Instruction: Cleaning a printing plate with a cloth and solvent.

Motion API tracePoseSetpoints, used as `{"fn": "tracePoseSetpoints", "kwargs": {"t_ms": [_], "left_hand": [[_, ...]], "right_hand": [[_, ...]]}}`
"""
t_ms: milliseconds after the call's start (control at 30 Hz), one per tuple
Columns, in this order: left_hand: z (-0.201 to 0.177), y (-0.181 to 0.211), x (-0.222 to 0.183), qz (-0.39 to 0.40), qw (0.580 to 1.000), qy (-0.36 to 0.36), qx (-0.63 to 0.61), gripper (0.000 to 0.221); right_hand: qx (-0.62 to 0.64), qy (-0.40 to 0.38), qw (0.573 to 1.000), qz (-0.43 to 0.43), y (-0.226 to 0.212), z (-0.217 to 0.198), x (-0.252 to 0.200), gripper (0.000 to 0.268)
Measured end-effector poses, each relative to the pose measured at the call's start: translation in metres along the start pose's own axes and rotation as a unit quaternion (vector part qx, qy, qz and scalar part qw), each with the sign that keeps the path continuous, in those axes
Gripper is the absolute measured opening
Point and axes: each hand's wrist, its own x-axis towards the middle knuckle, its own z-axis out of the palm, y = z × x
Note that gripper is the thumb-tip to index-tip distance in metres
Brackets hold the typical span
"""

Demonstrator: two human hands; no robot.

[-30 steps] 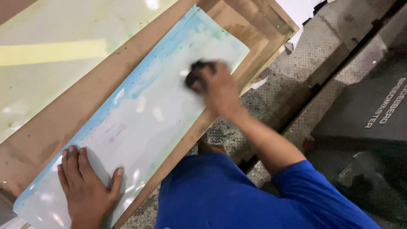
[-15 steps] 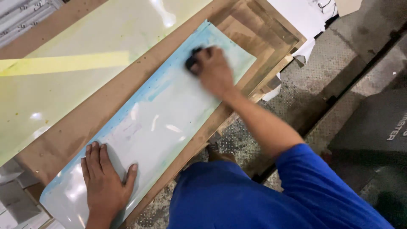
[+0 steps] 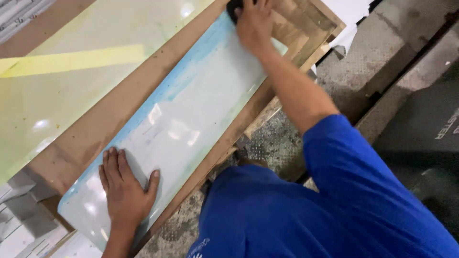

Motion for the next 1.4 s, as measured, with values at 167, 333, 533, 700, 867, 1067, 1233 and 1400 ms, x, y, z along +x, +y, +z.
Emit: {"fn": "tracePoseSetpoints", "kwargs": {"t_ms": [167, 333, 533, 700, 867, 1067, 1233, 1400], "left_hand": [[0.012, -0.002, 0.002, 0.007, 1.0, 0.006, -0.011, 0.093], [0.012, -0.001, 0.005, 0.004, 0.999, 0.017, -0.028, 0.092], [0.009, 0.003, 0.004, -0.043, 0.999, 0.003, -0.016, 0.093], [0.007, 0.0, 0.005, -0.03, 0.999, 0.001, -0.015, 0.094], [0.01, 0.0, 0.009, -0.002, 1.0, 0.006, -0.024, 0.096], [0.004, 0.003, 0.006, -0.015, 1.0, 0.0, -0.023, 0.092], [0.004, 0.001, 0.006, -0.005, 1.0, -0.002, -0.017, 0.092], [0.011, 0.006, 0.014, 0.014, 0.999, 0.0, -0.034, 0.091]], "right_hand": [[0.103, -0.19, 0.957, -0.192, -0.188, -0.024, -0.099, 0.035], [0.207, -0.277, 0.874, -0.342, -0.21, -0.034, -0.107, 0.039], [0.066, -0.065, 0.989, -0.114, -0.032, -0.013, 0.014, 0.034], [-0.016, -0.008, 0.999, -0.043, -0.123, 0.018, -0.032, 0.03], [0.126, -0.276, 0.9, -0.312, -0.239, -0.023, -0.124, 0.044], [0.113, -0.082, 0.981, -0.134, -0.057, -0.037, -0.002, 0.025], [0.02, -0.077, 0.993, -0.087, -0.084, -0.032, -0.03, 0.032], [0.068, -0.215, 0.948, -0.226, -0.155, -0.092, -0.124, 0.038]]}}
